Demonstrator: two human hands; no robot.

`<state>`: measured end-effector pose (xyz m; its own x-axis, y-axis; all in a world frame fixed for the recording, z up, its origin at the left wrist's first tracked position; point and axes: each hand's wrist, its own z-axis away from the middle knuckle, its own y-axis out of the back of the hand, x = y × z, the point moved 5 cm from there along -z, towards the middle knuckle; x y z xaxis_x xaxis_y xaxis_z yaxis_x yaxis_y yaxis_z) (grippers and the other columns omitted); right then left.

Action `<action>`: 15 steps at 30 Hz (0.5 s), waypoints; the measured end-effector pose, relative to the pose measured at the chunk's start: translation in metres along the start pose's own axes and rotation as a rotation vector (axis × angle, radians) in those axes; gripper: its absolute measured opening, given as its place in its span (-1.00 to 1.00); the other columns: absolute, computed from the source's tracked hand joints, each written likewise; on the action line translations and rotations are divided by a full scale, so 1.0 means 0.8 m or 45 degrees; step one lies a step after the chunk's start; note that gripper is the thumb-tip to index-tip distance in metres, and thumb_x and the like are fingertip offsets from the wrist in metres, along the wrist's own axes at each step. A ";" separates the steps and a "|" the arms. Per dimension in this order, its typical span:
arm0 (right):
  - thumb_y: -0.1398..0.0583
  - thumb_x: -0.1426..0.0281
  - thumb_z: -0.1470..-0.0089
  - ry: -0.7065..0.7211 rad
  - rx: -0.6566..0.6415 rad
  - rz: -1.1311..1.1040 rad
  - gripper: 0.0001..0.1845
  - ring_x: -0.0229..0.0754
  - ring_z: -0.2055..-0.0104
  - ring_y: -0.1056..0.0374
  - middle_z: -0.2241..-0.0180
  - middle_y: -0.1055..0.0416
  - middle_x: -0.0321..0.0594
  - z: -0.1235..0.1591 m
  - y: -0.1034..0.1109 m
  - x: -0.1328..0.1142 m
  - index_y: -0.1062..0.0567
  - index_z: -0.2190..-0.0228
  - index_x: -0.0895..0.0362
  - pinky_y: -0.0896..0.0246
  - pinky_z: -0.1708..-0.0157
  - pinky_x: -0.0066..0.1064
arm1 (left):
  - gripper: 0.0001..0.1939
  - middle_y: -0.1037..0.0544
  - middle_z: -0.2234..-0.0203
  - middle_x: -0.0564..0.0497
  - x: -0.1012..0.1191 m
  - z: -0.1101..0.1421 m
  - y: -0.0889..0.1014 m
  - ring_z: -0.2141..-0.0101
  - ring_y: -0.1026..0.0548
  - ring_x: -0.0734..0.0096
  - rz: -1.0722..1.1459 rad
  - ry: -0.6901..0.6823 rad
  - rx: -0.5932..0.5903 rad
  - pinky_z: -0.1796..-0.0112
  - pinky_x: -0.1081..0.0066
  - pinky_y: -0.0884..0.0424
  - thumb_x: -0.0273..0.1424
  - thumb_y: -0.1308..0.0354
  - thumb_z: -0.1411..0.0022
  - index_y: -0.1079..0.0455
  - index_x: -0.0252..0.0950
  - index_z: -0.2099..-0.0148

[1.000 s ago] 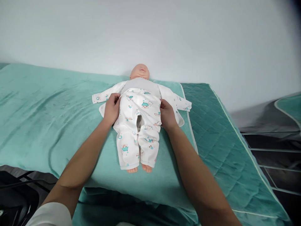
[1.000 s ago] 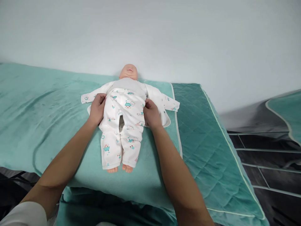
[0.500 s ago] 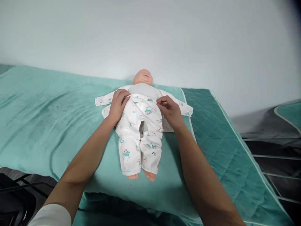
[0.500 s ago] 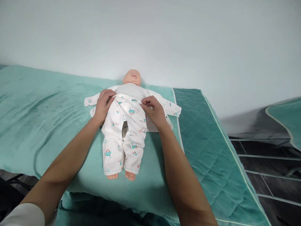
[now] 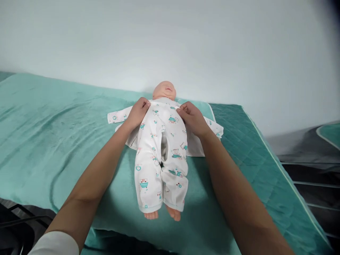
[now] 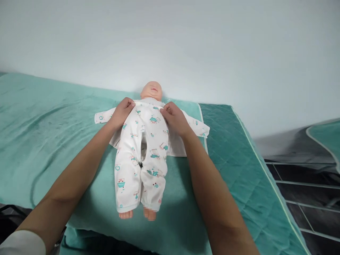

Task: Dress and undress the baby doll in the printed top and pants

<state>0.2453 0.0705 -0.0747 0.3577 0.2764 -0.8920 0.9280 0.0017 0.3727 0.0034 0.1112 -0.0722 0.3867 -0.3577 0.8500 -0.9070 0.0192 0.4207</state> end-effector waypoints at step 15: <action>-0.28 0.12 -0.11 0.243 0.114 0.162 -0.74 -0.02 -0.09 -0.36 0.00 -0.47 -0.13 -0.007 0.005 0.015 -0.47 0.35 0.05 -0.28 -0.09 -0.14 | -0.90 -0.53 -0.09 -0.13 0.010 -0.009 -0.003 -0.11 -0.42 0.17 -0.314 -0.203 -0.060 -0.16 0.20 -0.26 -0.38 -0.07 -0.38 -0.24 -0.21 0.25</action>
<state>0.2526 0.0790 -0.0829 0.4541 0.4455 -0.7715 0.8852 -0.1278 0.4472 0.0102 0.1146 -0.0641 0.5601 -0.4990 0.6613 -0.7786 -0.0445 0.6259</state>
